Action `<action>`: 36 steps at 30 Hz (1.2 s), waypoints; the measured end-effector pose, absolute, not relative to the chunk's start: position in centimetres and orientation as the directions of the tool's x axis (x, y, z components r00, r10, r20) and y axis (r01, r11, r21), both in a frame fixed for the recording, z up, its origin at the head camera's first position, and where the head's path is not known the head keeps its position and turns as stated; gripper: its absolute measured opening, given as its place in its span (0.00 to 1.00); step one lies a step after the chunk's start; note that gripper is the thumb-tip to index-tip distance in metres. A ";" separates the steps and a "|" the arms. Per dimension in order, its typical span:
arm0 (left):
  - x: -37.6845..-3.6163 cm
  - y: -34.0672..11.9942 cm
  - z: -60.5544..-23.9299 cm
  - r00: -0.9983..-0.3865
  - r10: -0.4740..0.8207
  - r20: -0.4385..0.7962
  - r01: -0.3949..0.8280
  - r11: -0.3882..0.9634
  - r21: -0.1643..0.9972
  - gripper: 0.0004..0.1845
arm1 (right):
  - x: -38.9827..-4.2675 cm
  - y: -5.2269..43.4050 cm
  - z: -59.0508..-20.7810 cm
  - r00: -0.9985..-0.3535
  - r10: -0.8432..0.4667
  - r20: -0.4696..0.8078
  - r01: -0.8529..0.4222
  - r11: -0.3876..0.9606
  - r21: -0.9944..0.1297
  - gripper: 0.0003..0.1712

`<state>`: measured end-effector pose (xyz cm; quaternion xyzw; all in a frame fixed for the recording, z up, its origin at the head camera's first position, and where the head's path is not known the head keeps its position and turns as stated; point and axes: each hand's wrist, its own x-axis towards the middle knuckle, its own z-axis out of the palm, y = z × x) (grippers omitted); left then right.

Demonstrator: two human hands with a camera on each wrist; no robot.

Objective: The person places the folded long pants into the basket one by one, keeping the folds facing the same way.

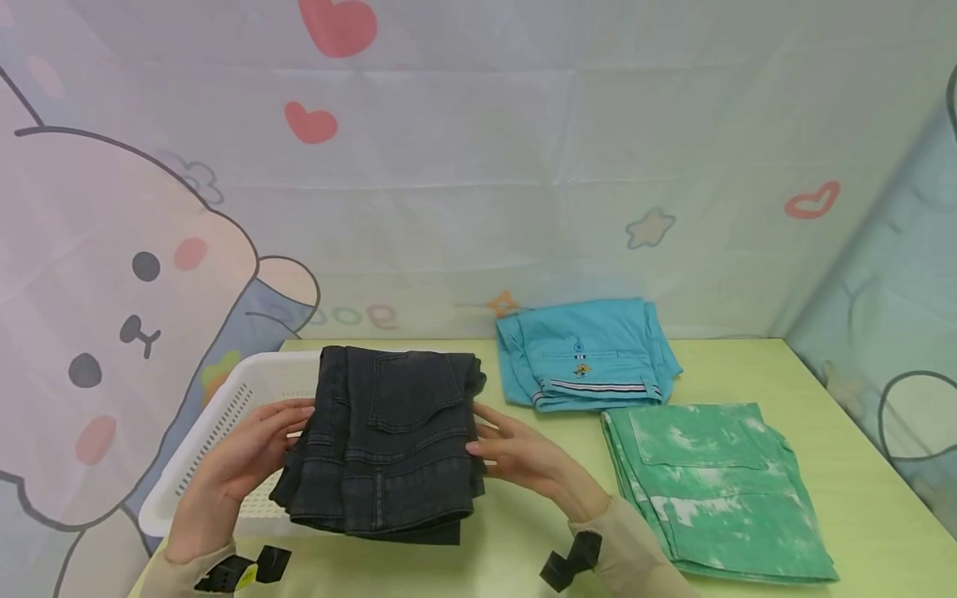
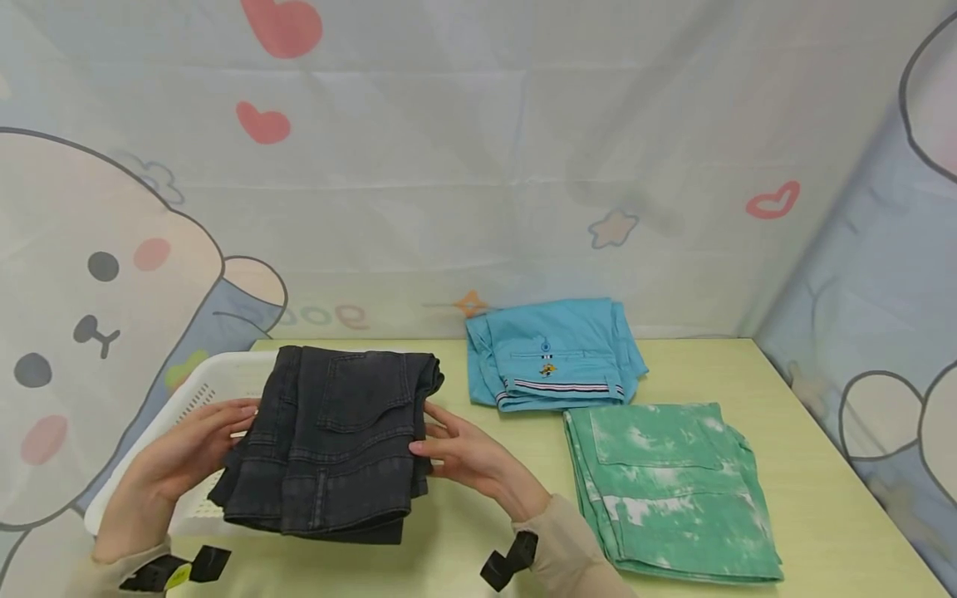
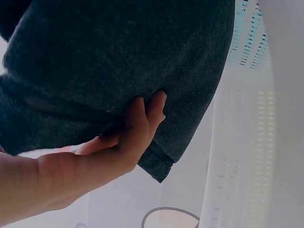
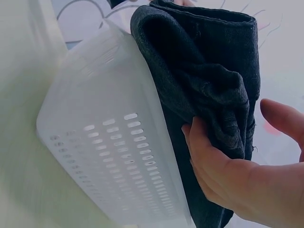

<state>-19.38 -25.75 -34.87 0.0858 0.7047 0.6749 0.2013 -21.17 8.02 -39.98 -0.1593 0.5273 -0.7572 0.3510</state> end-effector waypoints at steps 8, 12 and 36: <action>-19.4 -25.8 -34.9 -0.921 0.352 -0.164 -0.140 0.095 0.986 0.34 | -21.6 7.7 -39.9 -0.694 -0.707 -0.134 0.365 -0.186 -0.912 0.42; -19.5 -25.9 -35.0 -0.923 0.346 -0.169 -0.145 0.096 0.985 0.33 | -21.8 7.6 -39.8 -0.692 -0.708 -0.137 0.368 -0.184 -0.911 0.42; -20.3 -26.4 -34.8 -0.925 0.339 -0.170 -0.151 0.083 0.985 0.33 | -23.1 7.1 -39.2 -0.667 -0.734 -0.130 0.356 -0.161 -0.921 0.41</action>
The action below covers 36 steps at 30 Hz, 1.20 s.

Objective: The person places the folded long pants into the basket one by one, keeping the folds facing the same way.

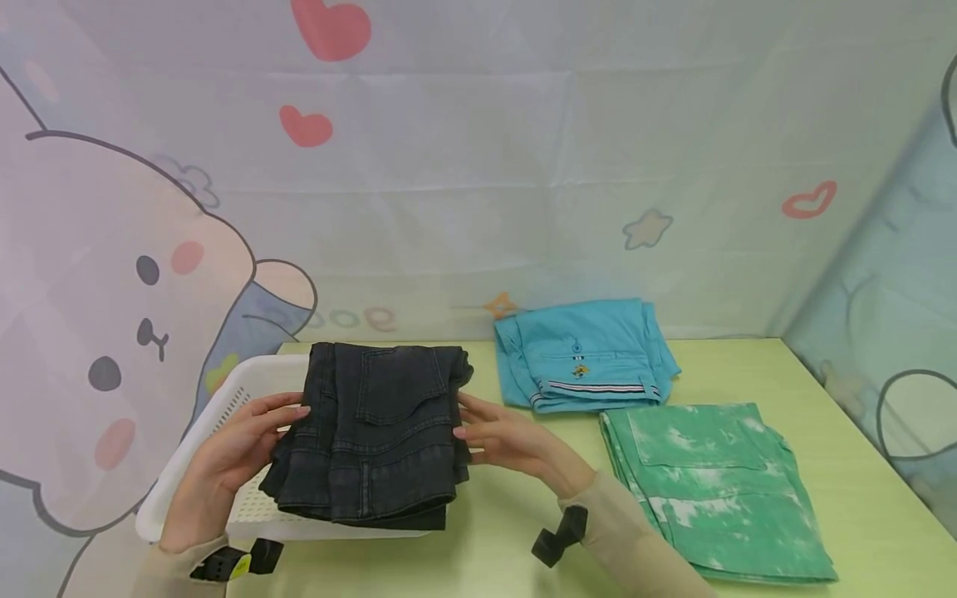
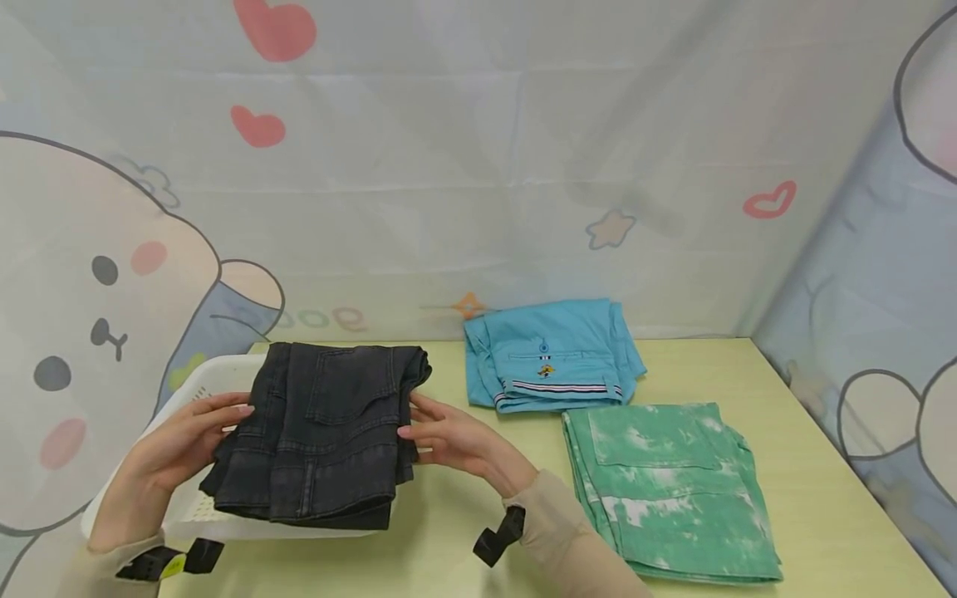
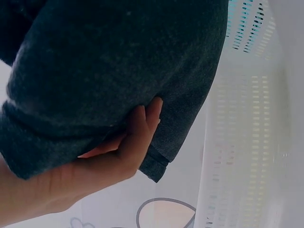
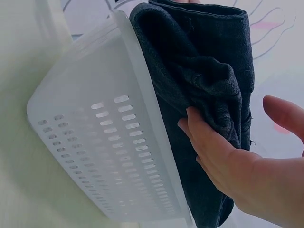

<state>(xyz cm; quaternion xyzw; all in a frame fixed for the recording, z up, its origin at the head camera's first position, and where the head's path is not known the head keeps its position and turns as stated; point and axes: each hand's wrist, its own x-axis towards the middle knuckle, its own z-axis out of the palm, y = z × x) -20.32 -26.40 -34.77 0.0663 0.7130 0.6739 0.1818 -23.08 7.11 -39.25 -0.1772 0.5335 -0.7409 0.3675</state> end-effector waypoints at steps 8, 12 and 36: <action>-20.7 -26.7 -34.9 -0.930 0.324 -0.174 -0.157 0.077 0.985 0.31 | -23.5 6.7 -38.9 -0.653 -0.746 -0.136 0.364 -0.152 -0.919 0.41; -20.7 -26.9 -35.1 -0.933 0.319 -0.169 -0.164 0.043 0.986 0.19 | -23.7 6.4 -38.8 -0.648 -0.749 -0.140 0.368 -0.146 -0.918 0.41; -21.1 -27.6 -35.0 -0.958 0.217 -0.188 -0.171 0.094 0.981 0.18 | -24.5 4.9 -39.0 -0.652 -0.735 -0.185 0.427 -0.155 -0.891 0.38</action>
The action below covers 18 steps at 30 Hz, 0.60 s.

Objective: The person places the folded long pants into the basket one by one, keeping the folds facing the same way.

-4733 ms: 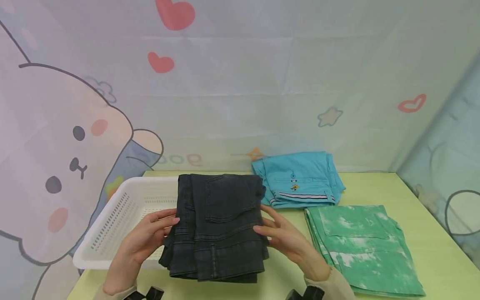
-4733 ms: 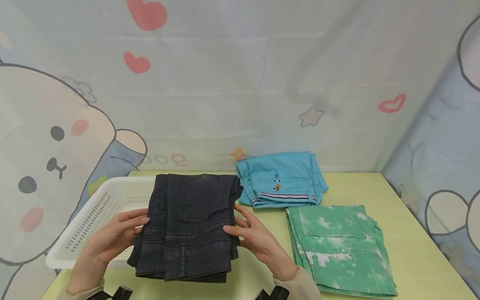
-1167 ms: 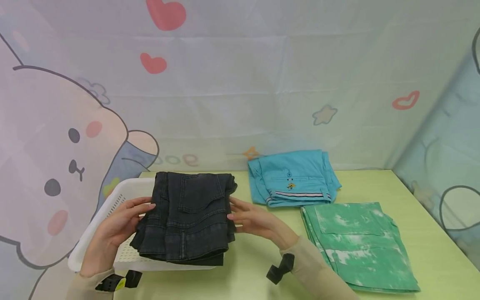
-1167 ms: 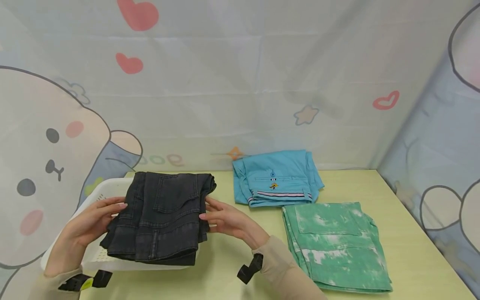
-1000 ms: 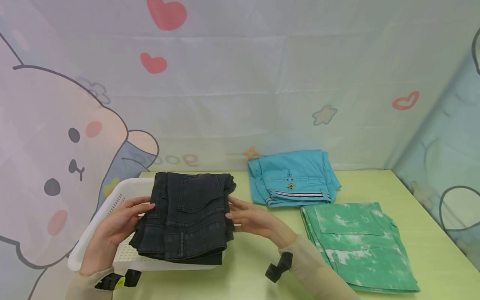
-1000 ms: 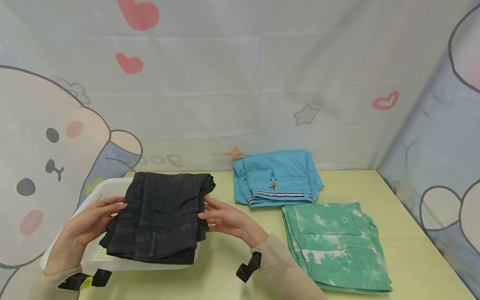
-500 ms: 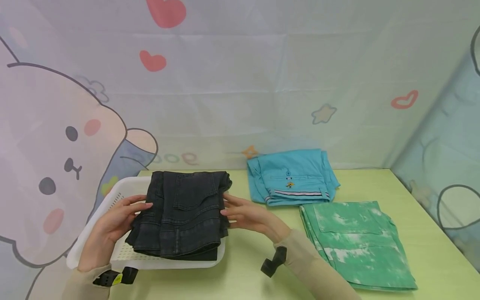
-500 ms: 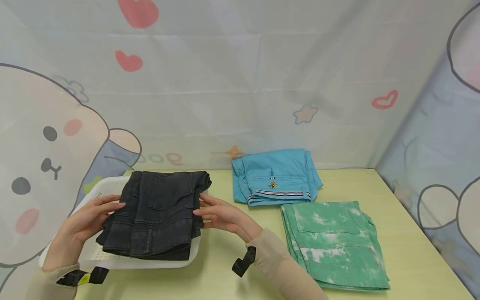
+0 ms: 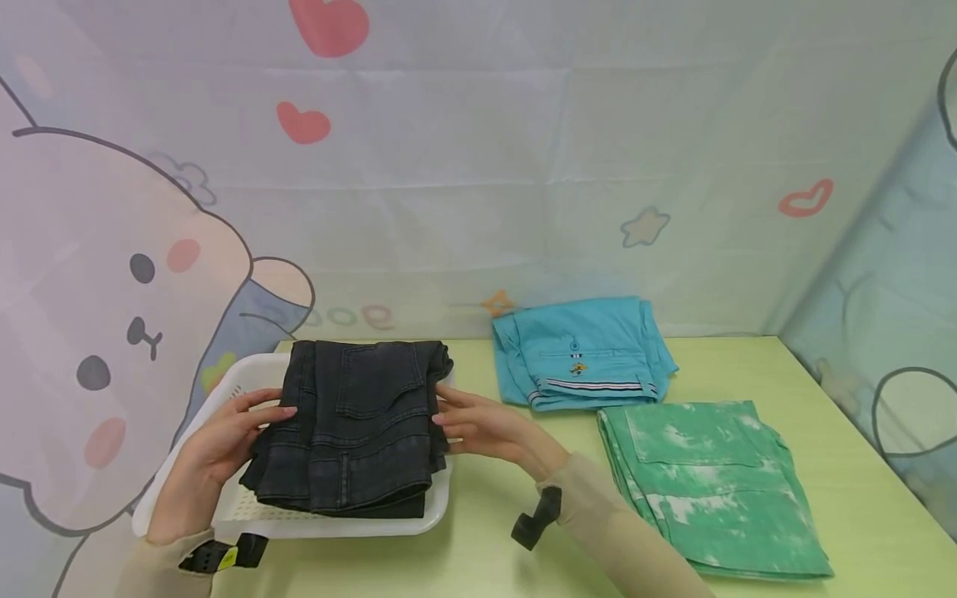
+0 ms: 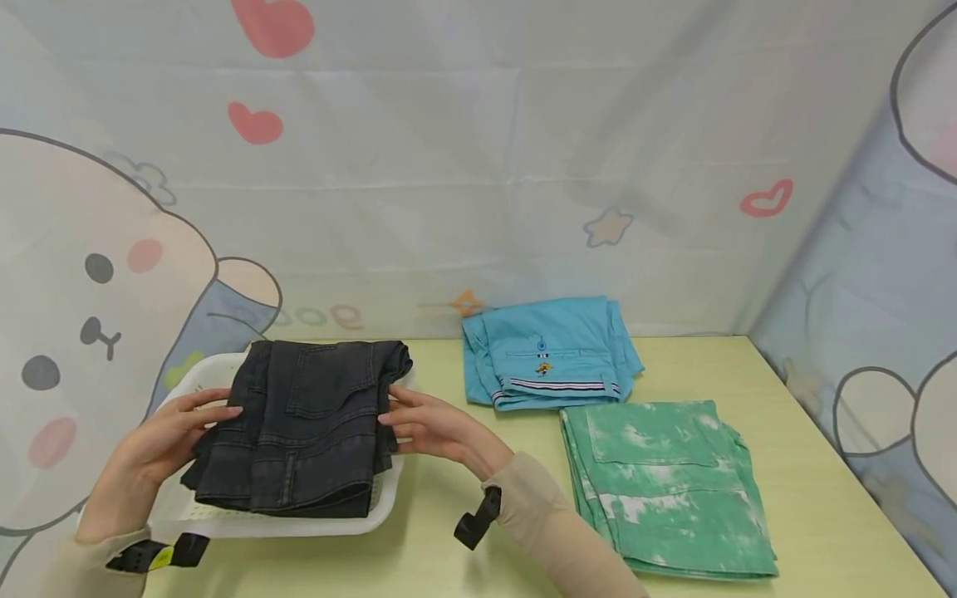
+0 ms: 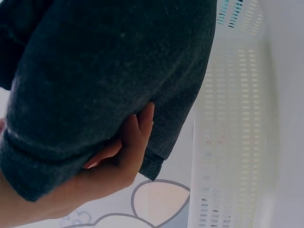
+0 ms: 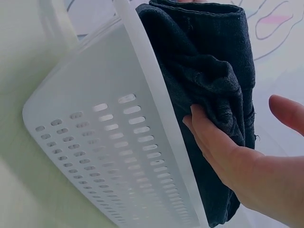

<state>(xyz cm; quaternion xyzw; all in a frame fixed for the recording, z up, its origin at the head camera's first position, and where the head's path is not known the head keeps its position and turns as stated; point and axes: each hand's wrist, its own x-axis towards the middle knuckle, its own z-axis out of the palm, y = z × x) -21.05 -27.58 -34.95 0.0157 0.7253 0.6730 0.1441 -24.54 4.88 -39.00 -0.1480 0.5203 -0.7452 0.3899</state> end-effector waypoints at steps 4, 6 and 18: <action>-21.1 -27.6 -35.0 -0.962 0.197 -0.188 -0.168 0.112 0.979 0.24 | -24.7 4.7 -39.1 -0.653 -0.735 -0.184 0.436 -0.166 -0.884 0.37; -21.2 -27.7 -35.0 -0.964 0.189 -0.189 -0.168 0.120 0.978 0.26 | -24.8 4.6 -39.2 -0.654 -0.734 -0.184 0.439 -0.170 -0.882 0.36; -21.4 -28.0 -35.2 -0.966 0.175 -0.191 -0.167 0.142 0.976 0.25 | -25.2 3.9 -39.6 -0.637 -0.747 -0.188 0.476 -0.190 -0.858 0.36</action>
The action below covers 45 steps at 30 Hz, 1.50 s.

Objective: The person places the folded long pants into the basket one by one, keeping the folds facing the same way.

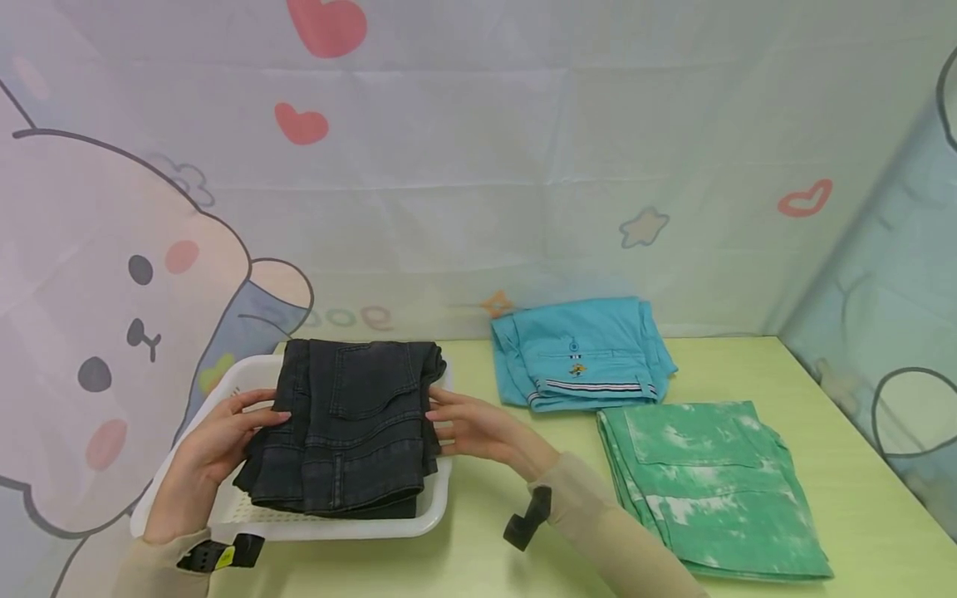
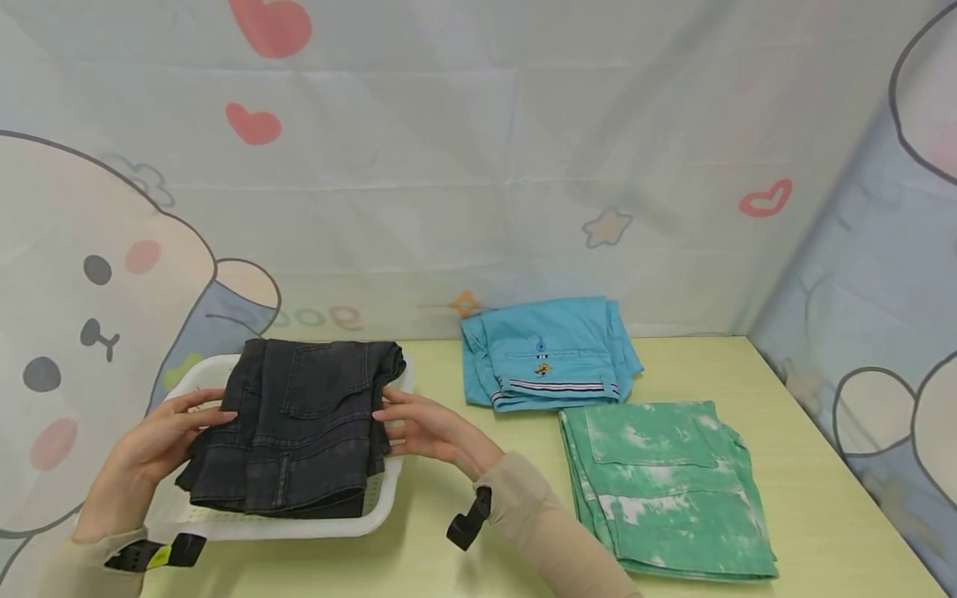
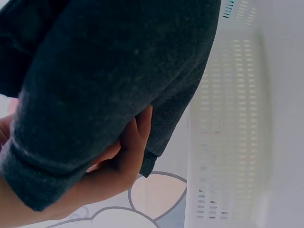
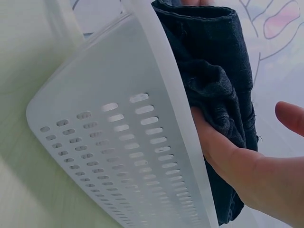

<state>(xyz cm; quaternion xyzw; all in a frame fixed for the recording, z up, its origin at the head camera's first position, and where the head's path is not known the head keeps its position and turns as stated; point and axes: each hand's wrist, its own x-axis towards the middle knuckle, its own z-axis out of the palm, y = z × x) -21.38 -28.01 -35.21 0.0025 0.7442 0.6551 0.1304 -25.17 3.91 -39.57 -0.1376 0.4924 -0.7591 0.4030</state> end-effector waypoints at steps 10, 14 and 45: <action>-21.2 -28.1 -34.9 -0.969 0.167 -0.180 -0.138 0.234 0.962 0.32 | -25.3 3.5 -39.6 -0.625 -0.754 -0.202 0.502 -0.191 -0.843 0.37; -21.1 -28.2 -34.8 -0.969 0.165 -0.186 -0.135 0.278 0.951 0.35 | -25.2 3.3 -39.4 -0.628 -0.749 -0.210 0.512 -0.195 -0.836 0.37; -21.7 -30.6 -34.8 -0.966 0.172 -0.190 -0.126 0.326 0.937 0.28 | -24.1 0.8 -38.4 -0.622 -0.752 -0.219 0.451 -0.116 -0.885 0.42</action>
